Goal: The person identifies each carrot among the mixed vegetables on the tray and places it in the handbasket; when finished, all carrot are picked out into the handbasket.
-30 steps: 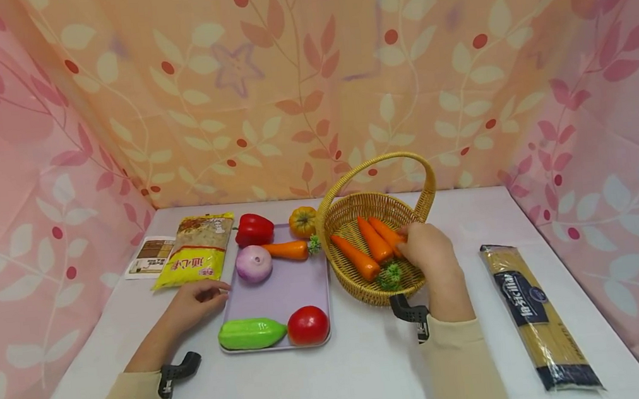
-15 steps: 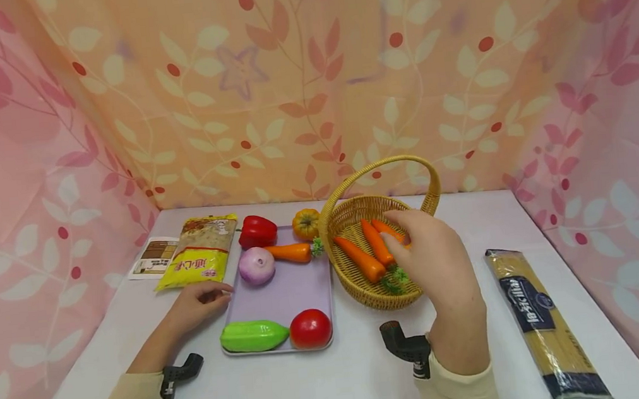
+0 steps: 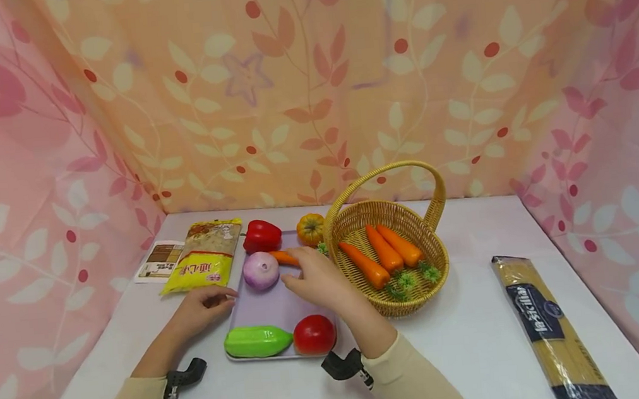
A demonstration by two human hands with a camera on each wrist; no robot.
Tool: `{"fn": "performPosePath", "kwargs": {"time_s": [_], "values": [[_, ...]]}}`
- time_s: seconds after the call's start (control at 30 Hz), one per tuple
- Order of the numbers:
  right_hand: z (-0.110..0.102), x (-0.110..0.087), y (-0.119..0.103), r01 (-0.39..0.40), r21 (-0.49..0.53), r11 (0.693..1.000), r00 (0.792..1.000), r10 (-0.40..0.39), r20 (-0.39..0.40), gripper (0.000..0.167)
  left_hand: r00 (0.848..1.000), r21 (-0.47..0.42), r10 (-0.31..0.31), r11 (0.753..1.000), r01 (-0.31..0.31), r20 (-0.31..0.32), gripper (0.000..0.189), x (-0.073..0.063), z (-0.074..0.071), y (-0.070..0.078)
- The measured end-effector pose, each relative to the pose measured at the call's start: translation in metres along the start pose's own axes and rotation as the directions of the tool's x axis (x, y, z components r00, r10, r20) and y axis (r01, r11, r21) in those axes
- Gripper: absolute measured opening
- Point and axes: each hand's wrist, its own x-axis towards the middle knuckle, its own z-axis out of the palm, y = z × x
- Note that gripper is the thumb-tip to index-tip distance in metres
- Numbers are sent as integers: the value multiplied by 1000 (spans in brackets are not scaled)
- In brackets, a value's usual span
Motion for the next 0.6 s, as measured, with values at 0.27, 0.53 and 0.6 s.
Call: {"fn": "performPosePath", "kwargs": {"time_s": [0.27,0.53,0.6], "values": [[39,23,35,-214,-39,976,975,216,52,75,1000,8,1,1000,-1,1,16,1,0,1],[46,20,31,-272,-354,895,962,255,-96,52,1000,8,8,1000,-8,-1,17,2,-1,0],[48,20,28,-281,-411,867,960,261,-106,47,1000,2,12,1000,-12,1,17,2,-1,0]]}}
